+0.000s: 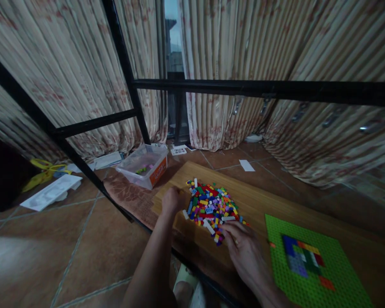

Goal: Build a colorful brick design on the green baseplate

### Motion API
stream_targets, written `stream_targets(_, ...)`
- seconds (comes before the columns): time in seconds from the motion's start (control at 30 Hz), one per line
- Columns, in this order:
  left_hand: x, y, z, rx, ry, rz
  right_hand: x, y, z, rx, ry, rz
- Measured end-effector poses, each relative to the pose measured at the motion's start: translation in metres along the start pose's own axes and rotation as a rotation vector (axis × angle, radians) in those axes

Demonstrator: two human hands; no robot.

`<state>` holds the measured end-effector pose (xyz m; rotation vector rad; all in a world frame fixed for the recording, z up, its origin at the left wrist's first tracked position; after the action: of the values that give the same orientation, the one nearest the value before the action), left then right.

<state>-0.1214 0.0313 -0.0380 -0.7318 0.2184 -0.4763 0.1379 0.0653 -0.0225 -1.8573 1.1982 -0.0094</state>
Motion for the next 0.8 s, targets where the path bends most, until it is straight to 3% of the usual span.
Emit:
stream_targets(0.13,0.010,-0.001,0.024,0.239,0.055,-0.156,-0.003,-0.014,0.003,-0.077,0.064,0.066)
stream_targets(0.23,0.041,0.017,0.050,0.854,-0.110,-0.485,-0.005,-0.028,0.007,-0.210,0.167,0.177)
stream_targets(0.3,0.067,0.033,0.067,1.028,-0.203,-0.640,-0.006,-0.036,0.008,-0.294,0.213,0.248)
stream_targets(0.53,0.136,0.086,0.092,1.052,-0.277,-0.820,-0.008,-0.057,0.014,-0.393,0.324,0.348)
stream_targets(0.8,0.158,0.102,0.104,0.988,-0.264,-0.818,0.007,-0.068,0.046,-0.571,0.440,0.395)
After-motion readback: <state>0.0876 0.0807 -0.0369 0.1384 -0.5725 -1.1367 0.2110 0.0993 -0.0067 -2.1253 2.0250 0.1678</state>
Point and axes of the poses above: each hand's wrist, its own x-axis away from the middle knuckle, its own y-axis out of the palm, z = x × y, the point moved 7 cm from there along -x, towards the middle knuckle, and after that the axes turned 9 degrees about z, right-handed, at the moved point
